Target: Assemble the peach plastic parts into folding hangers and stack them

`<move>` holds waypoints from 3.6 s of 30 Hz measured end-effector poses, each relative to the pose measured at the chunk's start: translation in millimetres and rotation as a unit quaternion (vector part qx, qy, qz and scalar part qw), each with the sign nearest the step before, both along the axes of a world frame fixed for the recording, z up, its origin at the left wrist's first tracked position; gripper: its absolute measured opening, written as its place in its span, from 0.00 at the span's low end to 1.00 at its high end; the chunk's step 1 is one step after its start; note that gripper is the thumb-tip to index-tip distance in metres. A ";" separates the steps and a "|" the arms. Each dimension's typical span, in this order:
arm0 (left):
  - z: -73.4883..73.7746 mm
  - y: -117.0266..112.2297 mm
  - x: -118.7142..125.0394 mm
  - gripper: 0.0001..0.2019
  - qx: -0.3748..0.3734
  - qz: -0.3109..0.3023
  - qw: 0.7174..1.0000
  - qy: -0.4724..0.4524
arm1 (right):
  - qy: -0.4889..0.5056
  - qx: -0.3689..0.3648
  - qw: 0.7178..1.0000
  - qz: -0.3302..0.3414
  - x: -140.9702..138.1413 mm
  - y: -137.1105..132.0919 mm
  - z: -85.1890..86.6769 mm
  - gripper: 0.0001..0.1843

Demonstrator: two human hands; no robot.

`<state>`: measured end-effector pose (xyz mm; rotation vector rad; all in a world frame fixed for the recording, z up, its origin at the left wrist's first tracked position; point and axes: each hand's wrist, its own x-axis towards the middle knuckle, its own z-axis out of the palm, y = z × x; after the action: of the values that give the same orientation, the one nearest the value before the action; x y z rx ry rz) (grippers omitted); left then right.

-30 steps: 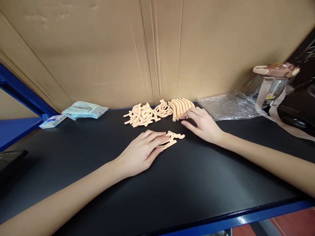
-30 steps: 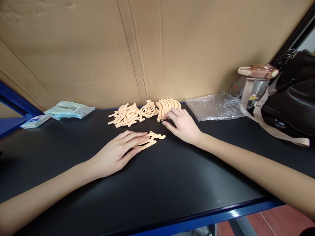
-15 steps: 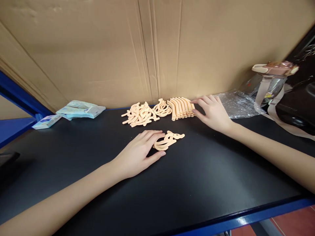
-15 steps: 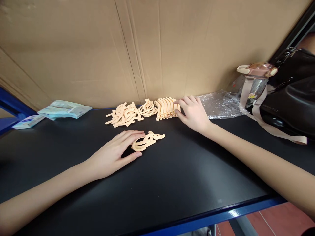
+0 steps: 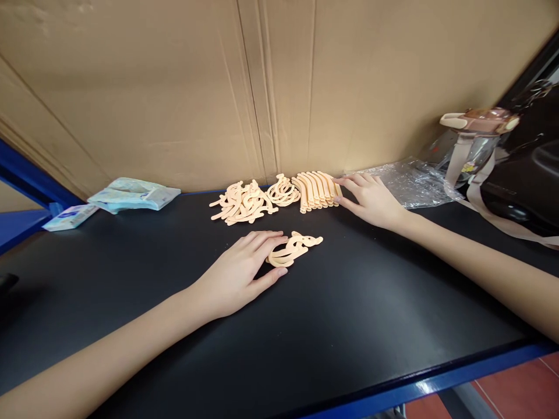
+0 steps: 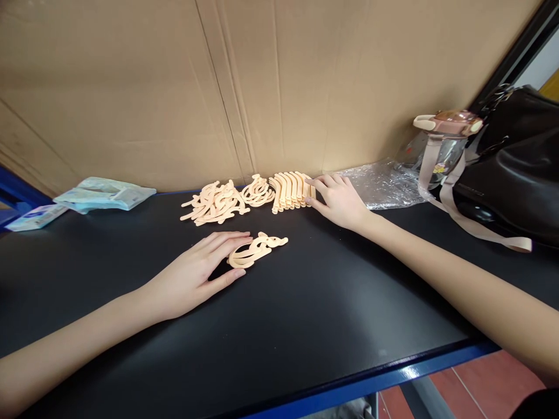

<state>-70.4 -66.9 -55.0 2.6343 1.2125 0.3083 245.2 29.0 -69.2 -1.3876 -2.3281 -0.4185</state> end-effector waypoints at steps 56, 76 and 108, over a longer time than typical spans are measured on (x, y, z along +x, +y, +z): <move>-1.5 1.9 0.0 0.24 0.006 -0.003 1.000 0.015 | -0.053 -0.026 0.994 -0.097 7.9 5.1 6.4 0.27; -0.1 1.4 -0.3 0.24 0.005 -0.002 1.000 0.008 | 0.011 -0.032 0.989 -0.143 2.6 11.3 0.4 0.23; -3.5 33.1 -20.7 0.23 0.011 0.067 0.980 -0.185 | 0.018 -0.016 0.952 0.305 -47.3 -60.2 8.5 0.19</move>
<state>-91.1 -33.8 -58.5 2.3706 1.2607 0.7993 197.9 -31.3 -60.7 -0.6127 -2.5764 -0.1636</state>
